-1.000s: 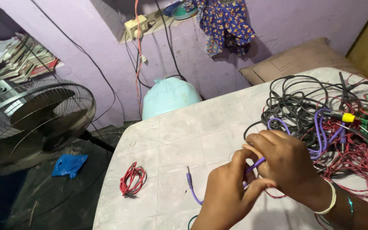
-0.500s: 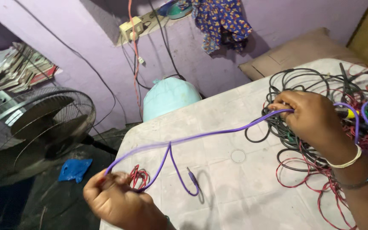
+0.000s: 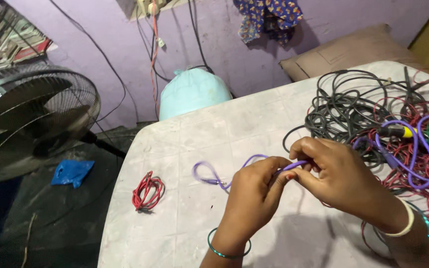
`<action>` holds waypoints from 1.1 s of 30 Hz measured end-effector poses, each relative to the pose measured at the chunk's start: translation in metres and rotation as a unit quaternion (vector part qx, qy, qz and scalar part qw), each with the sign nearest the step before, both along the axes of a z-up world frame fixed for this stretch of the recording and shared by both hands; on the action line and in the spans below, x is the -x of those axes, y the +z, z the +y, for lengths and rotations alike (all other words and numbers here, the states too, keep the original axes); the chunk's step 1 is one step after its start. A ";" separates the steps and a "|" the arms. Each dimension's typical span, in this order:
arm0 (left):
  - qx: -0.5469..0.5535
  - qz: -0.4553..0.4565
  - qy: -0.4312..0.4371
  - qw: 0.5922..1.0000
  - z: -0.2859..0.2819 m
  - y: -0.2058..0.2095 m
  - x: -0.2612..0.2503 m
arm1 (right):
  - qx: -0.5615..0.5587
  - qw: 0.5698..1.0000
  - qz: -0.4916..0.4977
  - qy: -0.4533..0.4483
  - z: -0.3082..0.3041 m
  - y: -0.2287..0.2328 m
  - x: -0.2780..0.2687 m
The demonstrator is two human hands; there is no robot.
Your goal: The person organizes a pile of tangled electrical cables on a table. They separate the cables by color, untangle each one, and coil them neatly into individual bundles. The person handles red, purple, green, and black cables, placing the finished coils on the table.
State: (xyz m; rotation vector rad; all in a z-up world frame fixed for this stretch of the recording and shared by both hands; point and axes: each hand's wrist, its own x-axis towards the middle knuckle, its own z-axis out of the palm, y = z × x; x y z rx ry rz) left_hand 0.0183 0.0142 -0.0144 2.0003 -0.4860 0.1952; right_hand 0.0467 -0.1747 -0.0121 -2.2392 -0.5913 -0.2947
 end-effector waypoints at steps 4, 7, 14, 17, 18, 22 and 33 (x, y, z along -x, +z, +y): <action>0.135 -0.045 0.102 0.985 0.025 -0.016 -0.003 | 0.056 0.994 0.087 -0.017 -0.008 0.008 -0.015; 0.364 -0.086 0.209 0.903 0.062 -0.022 -0.005 | 0.027 0.994 0.101 -0.043 -0.027 0.014 -0.027; 0.099 -0.133 0.396 0.903 0.100 0.007 -0.004 | -0.019 0.993 -0.022 -0.114 -0.038 0.022 -0.016; -0.058 -0.271 0.330 0.902 0.071 0.010 -0.007 | 0.032 0.990 -0.023 -0.134 -0.017 0.019 0.000; -0.011 -0.238 0.253 0.938 0.058 0.009 -0.006 | 0.021 0.994 -0.050 -0.091 -0.010 0.017 0.006; 0.057 -0.108 -0.003 0.993 0.017 0.007 0.007 | -0.003 0.997 -0.081 0.002 0.004 0.012 0.014; 0.057 0.056 -0.097 0.992 0.019 0.003 0.003 | 0.185 0.967 -0.133 -0.111 -0.001 0.011 0.002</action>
